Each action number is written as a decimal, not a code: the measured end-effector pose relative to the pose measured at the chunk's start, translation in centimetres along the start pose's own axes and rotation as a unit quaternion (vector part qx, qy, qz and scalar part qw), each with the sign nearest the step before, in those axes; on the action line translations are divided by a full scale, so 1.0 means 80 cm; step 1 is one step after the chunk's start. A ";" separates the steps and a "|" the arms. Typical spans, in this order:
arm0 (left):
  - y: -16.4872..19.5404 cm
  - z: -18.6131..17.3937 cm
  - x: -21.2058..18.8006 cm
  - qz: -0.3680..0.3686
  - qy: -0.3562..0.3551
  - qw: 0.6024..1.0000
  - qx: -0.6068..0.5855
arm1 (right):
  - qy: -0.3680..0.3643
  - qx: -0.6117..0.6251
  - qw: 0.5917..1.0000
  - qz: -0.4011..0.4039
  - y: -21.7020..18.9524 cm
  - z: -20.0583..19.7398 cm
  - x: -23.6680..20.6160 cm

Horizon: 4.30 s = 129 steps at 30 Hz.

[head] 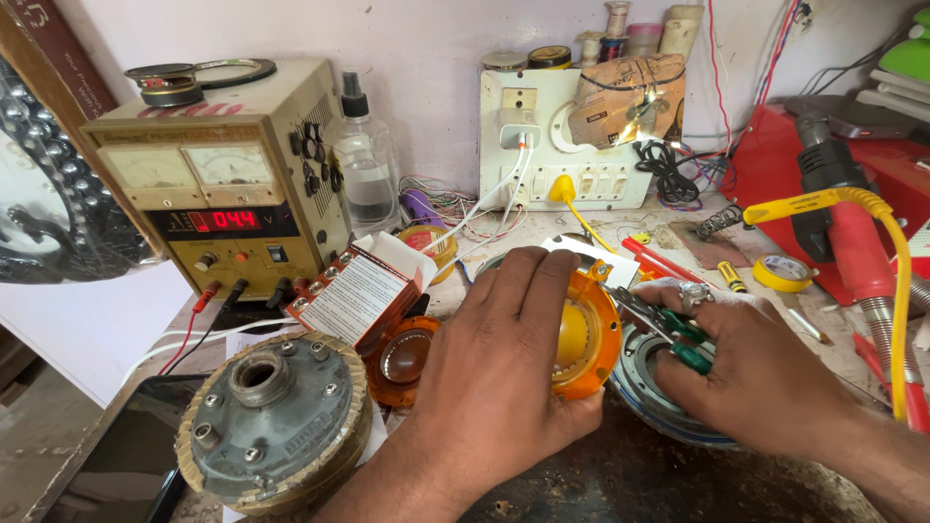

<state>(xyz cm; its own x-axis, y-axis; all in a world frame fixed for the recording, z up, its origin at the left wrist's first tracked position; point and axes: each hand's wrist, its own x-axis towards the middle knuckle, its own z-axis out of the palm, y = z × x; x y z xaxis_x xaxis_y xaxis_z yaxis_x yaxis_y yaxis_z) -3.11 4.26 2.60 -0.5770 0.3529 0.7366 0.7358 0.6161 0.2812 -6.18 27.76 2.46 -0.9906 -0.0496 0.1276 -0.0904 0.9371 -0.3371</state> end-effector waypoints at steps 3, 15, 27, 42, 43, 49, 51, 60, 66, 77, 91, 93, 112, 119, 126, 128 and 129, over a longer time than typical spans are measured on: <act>0.000 -0.001 0.000 -0.009 -0.014 1.000 -0.006 | -0.039 -0.027 0.997 0.057 -0.012 -0.007 -0.004; -0.003 -0.003 0.002 -0.020 -0.036 0.999 -0.016 | 0.019 -0.023 0.999 -0.026 -0.001 -0.001 0.001; -0.003 0.003 0.001 0.007 0.005 1.000 -0.012 | -0.058 0.053 0.995 -0.068 0.054 0.006 0.016; -0.006 0.011 0.000 -0.143 -0.069 0.811 -0.563 | 0.029 0.201 0.917 -0.344 0.076 0.015 0.022; -0.010 0.016 0.001 -0.139 -0.060 0.752 -0.641 | 0.044 0.182 0.919 -0.348 0.074 0.014 0.022; -0.034 0.031 -0.005 -0.175 -0.062 0.637 -0.748 | 0.011 0.195 0.925 -0.326 0.068 0.012 0.017; -0.040 0.032 -0.006 -0.189 -0.058 0.642 -0.741 | -0.004 0.207 0.924 -0.323 0.070 0.012 0.016; -0.053 0.042 -0.009 -0.246 0.021 0.623 -0.742 | -0.101 0.224 0.936 -0.253 0.088 0.005 0.013; -0.056 0.048 -0.010 -0.244 0.020 0.627 -0.740 | -0.122 0.246 0.925 -0.262 0.086 0.008 0.011; -0.054 0.053 -0.011 -0.265 0.024 0.645 -0.716 | -0.125 0.217 0.946 -0.207 0.100 0.015 0.019; -0.047 0.049 -0.008 -0.240 0.020 0.662 -0.710 | -0.115 0.248 0.930 -0.247 0.111 0.019 0.026; -0.046 0.048 -0.008 -0.235 0.019 0.668 -0.705 | -0.121 0.242 0.933 -0.238 0.112 0.020 0.027; -0.047 0.045 -0.006 -0.213 0.032 0.697 -0.684 | -0.080 0.211 0.931 -0.286 0.095 0.027 0.027; -0.054 0.049 -0.010 -0.213 0.040 0.690 -0.690 | -0.068 0.213 0.936 -0.273 0.088 0.030 0.025; -0.051 0.050 -0.010 -0.225 0.051 0.684 -0.693 | -0.046 0.260 0.903 -0.340 0.088 0.025 0.024; -0.051 0.050 -0.011 -0.225 0.048 0.683 -0.693 | -0.077 0.267 0.915 -0.293 0.089 0.025 0.024; -0.051 0.050 -0.011 -0.221 0.046 0.684 -0.693 | -0.063 0.257 0.916 -0.301 0.089 0.026 0.023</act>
<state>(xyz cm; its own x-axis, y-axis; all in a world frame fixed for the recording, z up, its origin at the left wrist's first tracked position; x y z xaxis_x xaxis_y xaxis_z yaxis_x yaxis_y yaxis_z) -7.01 4.28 -1.69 -0.8743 0.2625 0.4083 0.1622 -0.6349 0.7554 -8.89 33.58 -1.62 -0.7459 -0.5741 0.3376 -0.6294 0.4419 -0.6392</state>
